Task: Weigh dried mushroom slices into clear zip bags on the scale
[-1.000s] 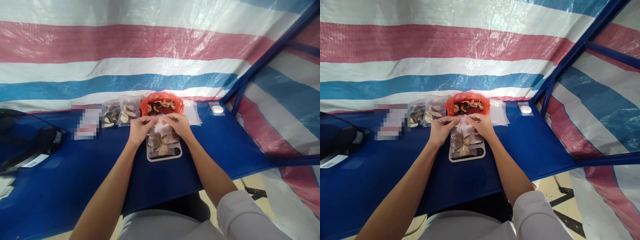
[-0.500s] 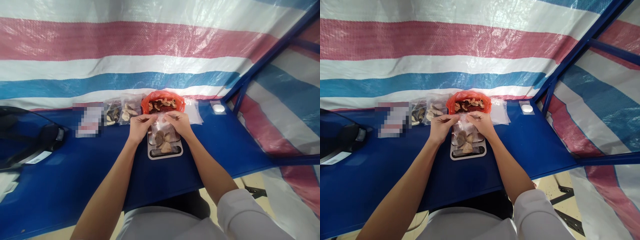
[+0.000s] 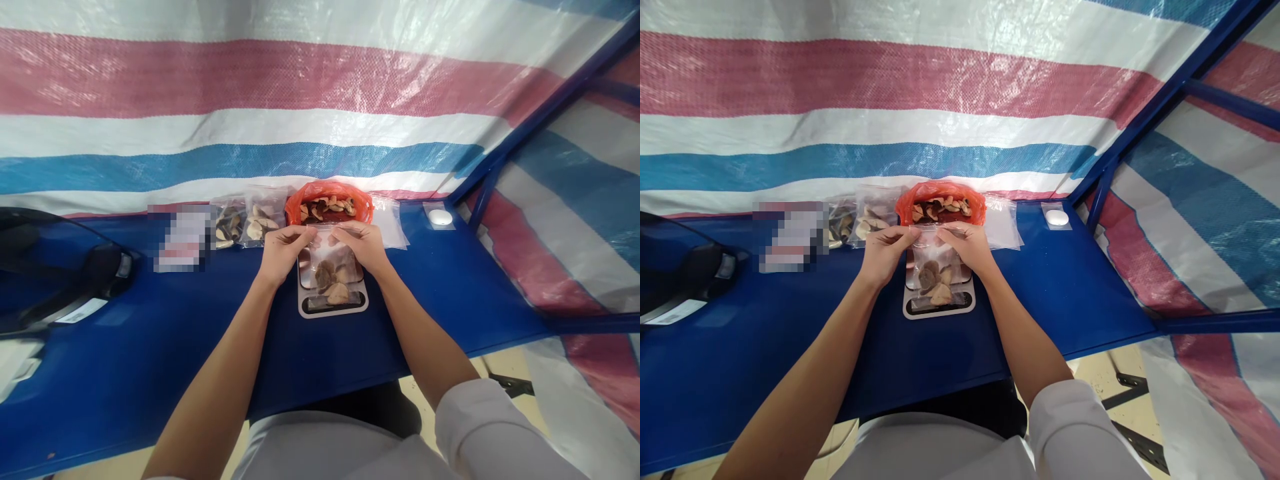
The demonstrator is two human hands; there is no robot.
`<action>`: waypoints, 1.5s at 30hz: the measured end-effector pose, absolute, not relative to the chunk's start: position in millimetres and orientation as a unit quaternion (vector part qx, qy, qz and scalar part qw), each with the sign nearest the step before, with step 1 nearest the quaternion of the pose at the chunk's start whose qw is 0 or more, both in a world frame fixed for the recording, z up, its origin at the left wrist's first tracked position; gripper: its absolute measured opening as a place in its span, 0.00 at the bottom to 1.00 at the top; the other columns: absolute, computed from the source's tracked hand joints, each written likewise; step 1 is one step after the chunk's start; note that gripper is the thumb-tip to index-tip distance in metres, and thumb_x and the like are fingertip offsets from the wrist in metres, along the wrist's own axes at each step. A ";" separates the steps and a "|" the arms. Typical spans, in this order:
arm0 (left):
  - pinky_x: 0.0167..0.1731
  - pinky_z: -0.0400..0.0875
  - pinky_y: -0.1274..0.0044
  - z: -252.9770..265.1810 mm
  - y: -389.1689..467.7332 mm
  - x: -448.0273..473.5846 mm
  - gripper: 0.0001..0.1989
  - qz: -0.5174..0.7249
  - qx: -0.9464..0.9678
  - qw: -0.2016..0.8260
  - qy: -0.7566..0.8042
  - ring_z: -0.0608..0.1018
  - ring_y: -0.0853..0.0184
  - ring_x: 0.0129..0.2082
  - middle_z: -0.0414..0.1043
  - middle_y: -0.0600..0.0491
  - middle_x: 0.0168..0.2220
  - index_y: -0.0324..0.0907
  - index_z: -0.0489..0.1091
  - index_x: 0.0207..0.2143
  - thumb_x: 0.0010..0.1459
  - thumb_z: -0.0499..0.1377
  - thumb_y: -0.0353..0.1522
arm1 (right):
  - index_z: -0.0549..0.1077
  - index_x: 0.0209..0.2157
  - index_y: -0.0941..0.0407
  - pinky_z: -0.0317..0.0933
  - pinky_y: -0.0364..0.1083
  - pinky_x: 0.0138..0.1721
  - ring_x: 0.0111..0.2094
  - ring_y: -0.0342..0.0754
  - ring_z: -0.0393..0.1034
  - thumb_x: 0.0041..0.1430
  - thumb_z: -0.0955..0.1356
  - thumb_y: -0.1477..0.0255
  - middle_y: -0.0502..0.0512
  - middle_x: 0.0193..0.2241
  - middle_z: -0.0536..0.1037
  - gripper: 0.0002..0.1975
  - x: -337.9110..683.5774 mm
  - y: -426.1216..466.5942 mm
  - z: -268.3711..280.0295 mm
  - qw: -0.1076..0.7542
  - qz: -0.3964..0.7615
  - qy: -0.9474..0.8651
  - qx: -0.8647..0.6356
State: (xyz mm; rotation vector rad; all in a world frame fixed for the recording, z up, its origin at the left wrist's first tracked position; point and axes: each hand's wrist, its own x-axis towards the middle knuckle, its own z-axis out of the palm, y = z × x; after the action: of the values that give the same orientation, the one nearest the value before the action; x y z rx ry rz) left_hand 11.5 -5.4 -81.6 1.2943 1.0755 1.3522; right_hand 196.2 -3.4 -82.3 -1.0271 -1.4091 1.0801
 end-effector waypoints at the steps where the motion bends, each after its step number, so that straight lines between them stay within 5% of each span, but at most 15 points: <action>1: 0.27 0.73 0.76 -81.8 -5.3 11.5 0.18 0.551 0.530 0.475 0.436 0.77 0.66 0.24 0.80 0.50 0.26 0.40 0.81 0.27 0.45 0.72 0.47 | 0.79 0.29 0.54 0.73 0.49 0.39 0.31 0.49 0.78 0.54 0.74 0.55 0.51 0.26 0.82 0.16 196.2 -3.3 -82.7 0.521 0.452 -0.587 -0.424; 11: 0.31 0.74 0.76 -87.7 -1.6 8.8 0.16 0.578 0.511 0.470 0.429 0.78 0.67 0.26 0.81 0.51 0.27 0.41 0.81 0.27 0.47 0.72 0.45 | 0.81 0.30 0.54 0.66 0.42 0.19 0.27 0.47 0.77 0.53 0.74 0.52 0.53 0.29 0.83 0.19 206.0 -2.7 -82.3 0.490 0.495 -0.546 -0.465; 30: 0.25 0.73 0.77 -81.2 -10.7 5.2 0.22 0.543 0.513 0.525 0.408 0.77 0.68 0.23 0.79 0.51 0.26 0.39 0.80 0.29 0.51 0.68 0.50 | 0.80 0.28 0.56 0.70 0.41 0.23 0.28 0.47 0.79 0.50 0.75 0.50 0.54 0.29 0.83 0.21 201.9 -4.9 -74.4 0.489 0.502 -0.559 -0.444; 38: 0.24 0.70 0.78 -59.4 -15.0 -20.6 0.20 0.602 0.445 0.521 0.409 0.74 0.71 0.22 0.75 0.54 0.24 0.39 0.78 0.27 0.48 0.70 0.48 | 0.78 0.48 0.51 0.75 0.44 0.27 0.34 0.48 0.79 0.52 0.76 0.58 0.53 0.40 0.82 0.23 181.3 -14.1 -72.2 0.424 0.555 -0.588 -0.407; 45: 0.27 0.74 0.77 -40.5 -1.2 -52.9 0.23 0.608 0.431 0.475 0.468 0.77 0.68 0.24 0.76 0.52 0.25 0.39 0.78 0.31 0.44 0.71 0.50 | 0.80 0.38 0.56 0.76 0.46 0.35 0.38 0.49 0.78 0.53 0.75 0.63 0.54 0.37 0.82 0.13 138.3 5.6 -59.4 0.444 0.531 -0.610 -0.387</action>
State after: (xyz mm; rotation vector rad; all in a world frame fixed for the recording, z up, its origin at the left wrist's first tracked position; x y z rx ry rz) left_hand -52.9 -1.2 -40.5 1.0536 1.1440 1.4866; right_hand 138.3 5.6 -59.4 -0.9590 -1.5124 1.3161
